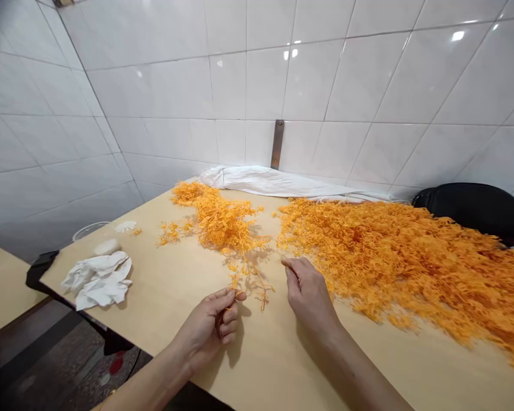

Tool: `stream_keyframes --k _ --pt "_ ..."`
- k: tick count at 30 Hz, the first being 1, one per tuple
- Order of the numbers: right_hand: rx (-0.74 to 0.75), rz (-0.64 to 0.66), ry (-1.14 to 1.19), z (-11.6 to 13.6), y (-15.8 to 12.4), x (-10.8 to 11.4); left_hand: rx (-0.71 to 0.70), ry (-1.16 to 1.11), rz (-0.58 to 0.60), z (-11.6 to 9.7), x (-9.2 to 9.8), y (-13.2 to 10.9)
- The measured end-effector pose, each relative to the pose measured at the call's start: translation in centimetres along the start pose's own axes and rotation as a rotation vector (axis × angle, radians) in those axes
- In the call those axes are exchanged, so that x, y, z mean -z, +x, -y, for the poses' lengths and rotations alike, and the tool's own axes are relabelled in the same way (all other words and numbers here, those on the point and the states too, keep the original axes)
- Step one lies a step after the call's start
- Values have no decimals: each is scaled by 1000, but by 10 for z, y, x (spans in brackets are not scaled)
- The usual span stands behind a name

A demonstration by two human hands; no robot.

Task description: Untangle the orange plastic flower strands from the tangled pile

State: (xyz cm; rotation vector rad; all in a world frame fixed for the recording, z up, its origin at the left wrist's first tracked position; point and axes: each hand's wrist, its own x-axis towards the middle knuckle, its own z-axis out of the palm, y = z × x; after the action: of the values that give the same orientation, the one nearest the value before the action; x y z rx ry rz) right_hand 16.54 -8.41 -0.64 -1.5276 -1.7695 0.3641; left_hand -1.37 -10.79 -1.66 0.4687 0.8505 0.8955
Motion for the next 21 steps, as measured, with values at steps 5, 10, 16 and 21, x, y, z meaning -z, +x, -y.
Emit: stream_keyframes --k 5,10,16,21 --pt "-210 237 513 14 0 -8 15 35 18 9 -15 4" --pt "-397 339 905 11 4 -24 74 -7 112 18 -28 13" --pt "-295 496 914 6 7 -24 96 -80 133 23 -30 15" --pt "-171 441 657 -2 12 -20 2 -137 99 21 -21 10"
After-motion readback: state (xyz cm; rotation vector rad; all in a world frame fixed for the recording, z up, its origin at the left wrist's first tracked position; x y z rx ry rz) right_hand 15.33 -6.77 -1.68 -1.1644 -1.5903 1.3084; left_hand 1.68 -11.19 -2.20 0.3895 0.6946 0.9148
